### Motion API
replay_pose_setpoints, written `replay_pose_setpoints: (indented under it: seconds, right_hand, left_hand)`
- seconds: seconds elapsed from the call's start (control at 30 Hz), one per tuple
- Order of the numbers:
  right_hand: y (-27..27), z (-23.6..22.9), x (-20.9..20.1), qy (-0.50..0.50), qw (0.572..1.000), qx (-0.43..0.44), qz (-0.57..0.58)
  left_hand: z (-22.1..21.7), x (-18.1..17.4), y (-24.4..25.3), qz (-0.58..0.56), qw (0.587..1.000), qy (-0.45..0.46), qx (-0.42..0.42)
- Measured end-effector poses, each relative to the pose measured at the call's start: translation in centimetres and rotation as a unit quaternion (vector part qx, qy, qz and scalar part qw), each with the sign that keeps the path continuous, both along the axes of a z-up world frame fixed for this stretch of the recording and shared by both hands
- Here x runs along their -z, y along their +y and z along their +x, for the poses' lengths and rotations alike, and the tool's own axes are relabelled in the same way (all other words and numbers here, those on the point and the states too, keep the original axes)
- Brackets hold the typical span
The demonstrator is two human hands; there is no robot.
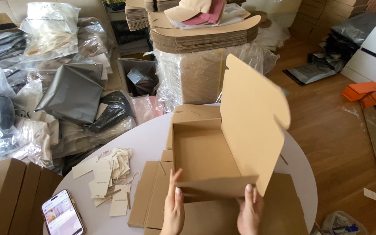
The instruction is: The person assembles flat cardboard boxes by folding the flaps and locking the tabs. After assembling several boxes, the person picks up a smartphone and scrolls through apps, including a calendar, before placing the phone back on the table.
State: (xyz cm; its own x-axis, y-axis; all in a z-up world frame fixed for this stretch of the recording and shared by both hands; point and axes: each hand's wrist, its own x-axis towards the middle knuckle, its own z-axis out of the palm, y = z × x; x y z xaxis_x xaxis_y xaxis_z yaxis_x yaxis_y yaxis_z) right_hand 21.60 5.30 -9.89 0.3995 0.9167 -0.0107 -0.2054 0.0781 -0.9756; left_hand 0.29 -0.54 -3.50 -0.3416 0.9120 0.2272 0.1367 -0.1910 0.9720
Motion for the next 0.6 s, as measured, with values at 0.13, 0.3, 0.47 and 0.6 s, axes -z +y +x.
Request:
replay_pose_setpoints:
  seconds: [0.13,0.3,0.47,0.6]
  right_hand:
    - [-0.1,-1.8,-0.1,0.198,0.978,0.030,-0.052]
    - [0.6,-2.5,-4.8,0.222,0.970,0.047,-0.080]
    - [2.6,-2.5,-2.8,0.252,0.948,0.106,-0.163]
    - [2.7,-4.6,-6.6,0.223,0.955,-0.020,-0.197]
  left_hand:
    - [0.8,1.0,0.2,-0.091,0.967,-0.217,-0.094]
    - [1.7,-3.0,0.6,-0.106,0.953,-0.258,-0.119]
    - [3.2,-0.9,0.8,-0.131,0.931,-0.292,-0.176]
    - [4.4,2.7,1.3,0.092,0.972,-0.109,-0.188]
